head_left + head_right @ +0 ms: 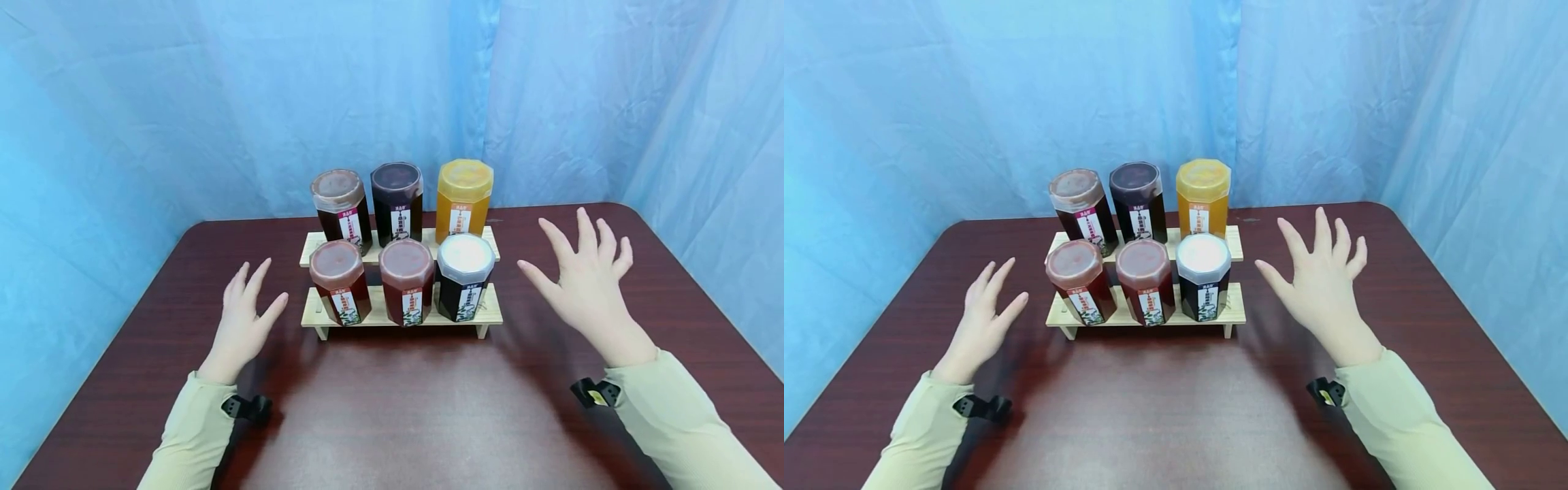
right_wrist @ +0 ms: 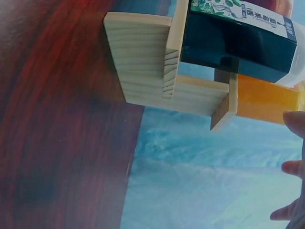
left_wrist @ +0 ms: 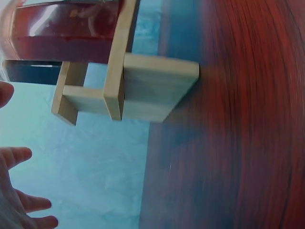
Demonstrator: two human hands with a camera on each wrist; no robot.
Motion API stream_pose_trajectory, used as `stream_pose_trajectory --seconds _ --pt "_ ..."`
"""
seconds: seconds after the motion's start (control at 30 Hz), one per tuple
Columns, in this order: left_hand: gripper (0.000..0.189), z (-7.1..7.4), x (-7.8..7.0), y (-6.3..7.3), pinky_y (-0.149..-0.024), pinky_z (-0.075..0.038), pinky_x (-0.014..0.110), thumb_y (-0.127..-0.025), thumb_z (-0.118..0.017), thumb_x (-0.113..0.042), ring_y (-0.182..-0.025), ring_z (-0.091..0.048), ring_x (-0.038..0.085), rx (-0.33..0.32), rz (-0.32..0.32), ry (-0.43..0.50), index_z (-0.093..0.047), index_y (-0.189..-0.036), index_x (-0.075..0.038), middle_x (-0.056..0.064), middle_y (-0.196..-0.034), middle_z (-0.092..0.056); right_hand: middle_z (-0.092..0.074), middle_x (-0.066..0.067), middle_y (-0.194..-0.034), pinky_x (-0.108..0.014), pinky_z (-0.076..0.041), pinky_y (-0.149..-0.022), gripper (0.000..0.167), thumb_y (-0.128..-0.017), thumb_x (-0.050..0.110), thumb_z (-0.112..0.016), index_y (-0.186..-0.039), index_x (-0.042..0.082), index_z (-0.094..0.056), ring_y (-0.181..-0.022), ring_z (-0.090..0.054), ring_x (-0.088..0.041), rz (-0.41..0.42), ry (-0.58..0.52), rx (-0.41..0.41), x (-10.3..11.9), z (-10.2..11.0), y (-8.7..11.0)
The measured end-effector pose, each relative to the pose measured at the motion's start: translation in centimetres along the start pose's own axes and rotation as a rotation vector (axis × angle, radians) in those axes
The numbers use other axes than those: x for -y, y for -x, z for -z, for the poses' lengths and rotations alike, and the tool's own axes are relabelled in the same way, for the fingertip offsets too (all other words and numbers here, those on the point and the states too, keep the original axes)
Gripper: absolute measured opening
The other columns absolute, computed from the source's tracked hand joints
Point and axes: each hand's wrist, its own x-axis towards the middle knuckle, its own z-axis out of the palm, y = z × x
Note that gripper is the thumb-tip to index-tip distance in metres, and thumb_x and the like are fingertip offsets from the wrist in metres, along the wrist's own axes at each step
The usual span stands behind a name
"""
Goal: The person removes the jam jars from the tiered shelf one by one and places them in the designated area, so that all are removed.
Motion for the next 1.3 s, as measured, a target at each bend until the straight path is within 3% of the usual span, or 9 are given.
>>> stream_pose_trajectory --seconds 0.23,0.47,0.57,0.77,0.9,1.03,1.2,1.3 --pt "0.058 -0.8 -0.6 -0.2 -0.110 -0.018 0.059 -0.096 -0.053 -0.025 -0.141 -0.018 0.037 0.094 0.061 0.219 -0.030 -0.148 -0.012 0.018 -0.153 -0.024 -0.025 -0.027 -0.147 -0.065 -0.004 -0.105 0.059 -0.084 0.033 -0.067 -0.134 0.010 -0.046 -0.134 -0.020 -0.047 0.085 -0.047 -0.079 1.1 -0.2 -0.8" --pt "0.050 -2.2 -1.2 -0.2 -0.111 -0.019 0.054 -0.098 -0.043 -0.018 -0.138 -0.024 0.034 0.188 0.218 0.678 -0.032 -0.146 -0.008 0.022 -0.148 -0.027 -0.032 -0.028 -0.144 -0.066 -0.012 -0.106 0.060 -0.081 0.026 -0.071 -0.133 0.008 -0.047 -0.126 -0.031 -0.051 0.159 -0.093 -0.104 2.2 -0.5 -1.8" --pt "0.050 -2.9 -1.3 0.0 -0.109 -0.026 0.047 -0.097 -0.038 -0.016 -0.134 -0.029 0.029 0.228 0.295 0.815 -0.030 -0.146 -0.006 0.023 -0.147 -0.028 -0.034 -0.029 -0.142 -0.066 -0.018 -0.105 0.059 -0.081 0.024 -0.071 -0.133 0.008 -0.047 -0.125 -0.035 -0.052 0.183 -0.112 -0.111 2.5 -0.6 -2.4" --pt "0.048 -3.9 -1.0 0.3 -0.091 -0.041 0.022 -0.097 -0.038 -0.013 -0.108 -0.050 0.003 0.232 0.380 0.868 -0.032 -0.145 -0.005 0.018 -0.143 -0.036 -0.032 -0.025 -0.145 -0.065 -0.028 -0.100 0.056 -0.086 0.025 -0.066 -0.135 0.008 -0.046 -0.129 -0.035 -0.047 0.145 -0.200 -0.034 3.3 -0.2 -3.9" --pt "0.049 -4.6 -0.6 0.7 -0.086 -0.046 0.018 -0.096 -0.043 -0.006 -0.097 -0.055 -0.003 0.213 0.380 0.951 -0.032 -0.143 -0.001 0.013 -0.138 -0.040 -0.029 -0.022 -0.147 -0.062 -0.031 -0.101 0.060 -0.088 0.029 -0.065 -0.139 0.008 -0.042 -0.134 -0.031 -0.041 0.083 -0.248 0.058 3.9 0.0 -4.9" --pt "0.052 -5.1 -0.2 1.0 -0.087 -0.048 0.019 -0.094 -0.047 -0.004 -0.103 -0.055 0.001 0.213 0.384 0.993 -0.032 -0.144 -0.002 0.014 -0.139 -0.039 -0.029 -0.020 -0.147 -0.059 -0.033 -0.102 0.064 -0.087 0.029 -0.066 -0.142 0.009 -0.038 -0.133 -0.032 -0.037 0.080 -0.285 0.088 4.4 -0.1 -5.8" --pt "0.054 -5.5 0.0 1.0 -0.088 -0.047 0.018 -0.096 -0.048 -0.005 -0.122 -0.042 0.006 0.261 0.382 0.973 -0.028 -0.146 -0.003 0.013 -0.151 -0.028 -0.034 -0.017 -0.144 -0.056 -0.038 -0.096 0.071 -0.085 0.026 -0.070 -0.145 0.012 -0.034 -0.124 -0.039 -0.033 0.113 -0.318 0.070 4.8 -0.4 -6.6" --pt "0.053 -5.6 0.1 1.1 -0.088 -0.046 0.018 -0.097 -0.048 -0.008 -0.121 -0.043 0.003 0.283 0.366 0.954 -0.027 -0.146 -0.004 0.013 -0.152 -0.025 -0.035 -0.017 -0.143 -0.055 -0.038 -0.096 0.073 -0.082 0.024 -0.073 -0.145 0.014 -0.035 -0.124 -0.039 -0.033 0.124 -0.331 0.080 5.1 -0.6 -7.1"
